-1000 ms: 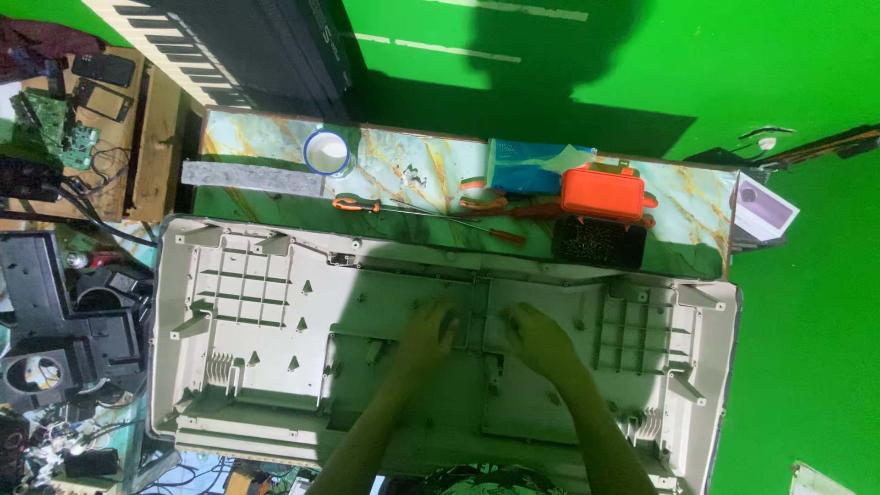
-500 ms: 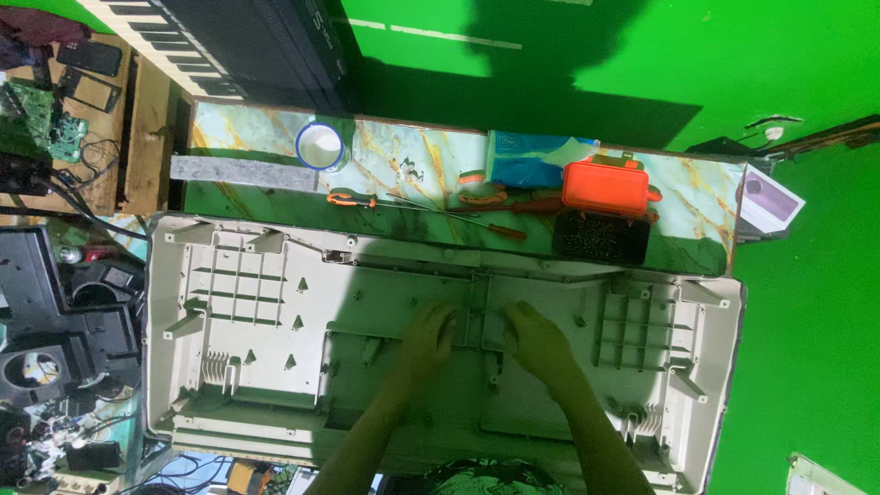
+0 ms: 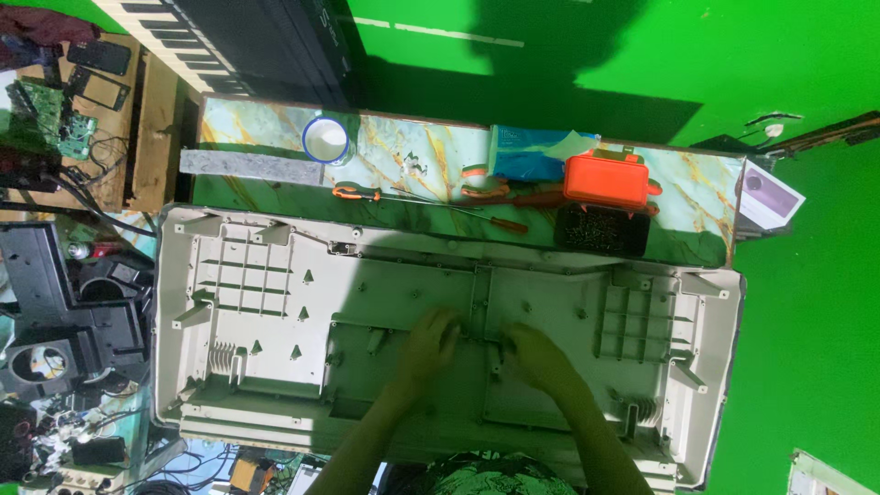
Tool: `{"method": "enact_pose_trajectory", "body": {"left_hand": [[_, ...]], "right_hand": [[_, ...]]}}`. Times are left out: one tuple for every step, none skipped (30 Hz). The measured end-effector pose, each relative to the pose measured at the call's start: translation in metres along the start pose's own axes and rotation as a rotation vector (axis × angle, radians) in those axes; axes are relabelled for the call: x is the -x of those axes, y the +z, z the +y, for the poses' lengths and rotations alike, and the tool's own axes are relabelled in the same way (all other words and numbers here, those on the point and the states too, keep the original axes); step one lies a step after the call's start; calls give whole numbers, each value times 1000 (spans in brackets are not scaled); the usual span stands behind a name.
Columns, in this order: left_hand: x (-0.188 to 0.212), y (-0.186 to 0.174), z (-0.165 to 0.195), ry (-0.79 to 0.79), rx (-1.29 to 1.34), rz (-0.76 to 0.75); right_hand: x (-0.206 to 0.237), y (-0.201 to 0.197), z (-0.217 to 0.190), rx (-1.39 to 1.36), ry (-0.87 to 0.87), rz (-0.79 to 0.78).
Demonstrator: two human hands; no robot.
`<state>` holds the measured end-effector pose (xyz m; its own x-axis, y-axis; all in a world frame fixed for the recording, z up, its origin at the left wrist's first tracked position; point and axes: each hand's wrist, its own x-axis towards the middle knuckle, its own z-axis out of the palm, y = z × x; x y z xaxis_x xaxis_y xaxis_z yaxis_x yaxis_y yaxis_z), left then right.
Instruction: The person works on the internal components of a disassembled musical instrument keyboard using a small screwdriver and their hands. The person unscrews and removes components from the plastic casing and moves a small green circuit board.
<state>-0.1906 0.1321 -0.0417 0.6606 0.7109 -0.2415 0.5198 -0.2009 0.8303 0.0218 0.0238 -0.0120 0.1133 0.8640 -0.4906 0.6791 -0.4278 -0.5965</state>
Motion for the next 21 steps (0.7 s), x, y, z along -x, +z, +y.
{"method": "enact_pose_trajectory", "body": {"left_hand": [[1, -1, 0, 28, -15, -5], [3, -2, -2, 54, -29, -14], [4, -2, -3, 85, -44, -23], [3, -1, -4, 102, -27, 1], [3, -1, -5, 116, -11, 23], [4, 0, -5, 130, 5, 43], [5, -1, -5, 113, -7, 21], [6, -2, -3, 96, -21, 3], [8, -4, -1, 76, -35, -14], [11, -7, 2, 67, -37, -34], [12, -9, 5, 57, -40, -54], [11, -11, 9, 49, -43, -72], [10, -11, 13, 38, -61, -54], [8, -9, 18, 26, -78, -34], [7, -9, 21, 12, -94, -14], [9, -9, 22, 25, -66, -34], [8, -9, 23, 40, -40, -52], [9, -9, 23, 55, -15, -71], [9, -7, 22, 101, -52, -47], [5, -6, 22, 149, -90, -22], [5, -5, 21, 196, -129, 1]], "right_hand": [[3, 1, 2, -25, 18, -33], [10, 1, 4, -52, 38, -67], [16, -1, 5, -77, 58, -97], [17, -6, 6, -63, 76, -135], [17, -11, 6, -51, 96, -175], [17, -16, 4, -41, 117, -215], [15, -18, 0, -23, 134, -157], [11, -19, -4, -4, 147, -99], [8, -18, -8, 14, 160, -43], [6, -17, -12, 42, 167, -39], [5, -15, -14, 70, 173, -35], [5, -14, -15, 98, 178, -29], [5, -13, -15, 88, 154, -25], [6, -12, -14, 79, 129, -22], [6, -12, -12, 70, 102, -21], [7, -14, -9, 60, 96, -49], [5, -16, -6, 50, 89, -73], [2, -18, -4, 38, 81, -98], [-1, -18, -4, 86, 114, -81], [-5, -18, -5, 136, 147, -63], [-7, -17, -7, 183, 179, -45]]}}
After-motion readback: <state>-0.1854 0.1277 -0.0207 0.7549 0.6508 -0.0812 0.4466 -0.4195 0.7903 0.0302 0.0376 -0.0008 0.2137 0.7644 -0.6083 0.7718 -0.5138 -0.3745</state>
